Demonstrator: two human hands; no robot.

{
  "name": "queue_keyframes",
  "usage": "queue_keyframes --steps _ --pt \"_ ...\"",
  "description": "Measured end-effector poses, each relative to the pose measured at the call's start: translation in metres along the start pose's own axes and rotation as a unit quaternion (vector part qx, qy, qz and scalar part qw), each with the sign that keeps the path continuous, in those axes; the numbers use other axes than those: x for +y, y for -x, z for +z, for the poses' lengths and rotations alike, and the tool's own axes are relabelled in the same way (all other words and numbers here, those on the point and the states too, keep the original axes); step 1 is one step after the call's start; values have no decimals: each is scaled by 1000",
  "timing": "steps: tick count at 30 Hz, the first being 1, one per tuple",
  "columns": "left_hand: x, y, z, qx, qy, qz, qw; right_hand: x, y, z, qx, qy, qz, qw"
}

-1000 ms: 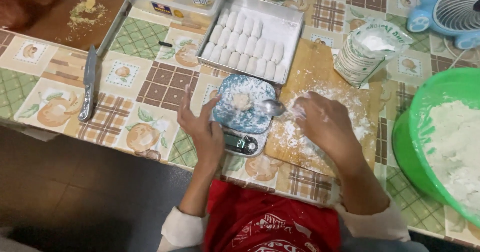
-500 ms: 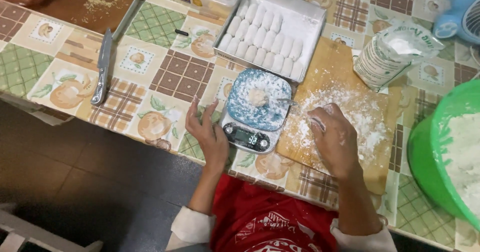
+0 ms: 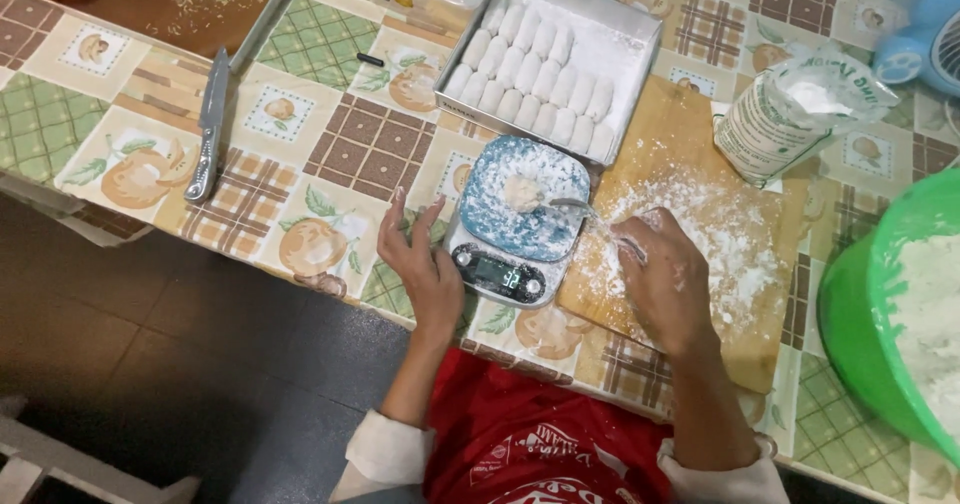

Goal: The person portions dough from a large bowl, weighs each piece on a digital scale, coats it with flour on a wooden board, and then places the finished pieces into a metal tray.

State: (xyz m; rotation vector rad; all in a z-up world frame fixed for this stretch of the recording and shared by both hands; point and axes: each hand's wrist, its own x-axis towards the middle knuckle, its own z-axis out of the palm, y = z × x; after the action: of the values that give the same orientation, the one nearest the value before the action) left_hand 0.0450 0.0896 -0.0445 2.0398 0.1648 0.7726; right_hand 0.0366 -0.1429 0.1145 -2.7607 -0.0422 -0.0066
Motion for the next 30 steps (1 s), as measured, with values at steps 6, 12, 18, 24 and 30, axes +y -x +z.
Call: queue_keyframes --steps 6,12,18,24,30 --pt "0 -1 1 1 0 13 1000 -4 -4 1 12 -12 -32 999" --pt "0 0 1 0 0 6 1000 4 -8 14 11 17 -71 997" --pt "0 0 1 -3 -5 4 1000 25 -14 12 -3 61 -122 991" --pt "-5 2 4 -5 -5 0 1000 51 -15 -4 -13 19 -128 992" --pt "14 -2 -5 -2 -1 -3 1000 86 8 -26 24 -149 -32 988"
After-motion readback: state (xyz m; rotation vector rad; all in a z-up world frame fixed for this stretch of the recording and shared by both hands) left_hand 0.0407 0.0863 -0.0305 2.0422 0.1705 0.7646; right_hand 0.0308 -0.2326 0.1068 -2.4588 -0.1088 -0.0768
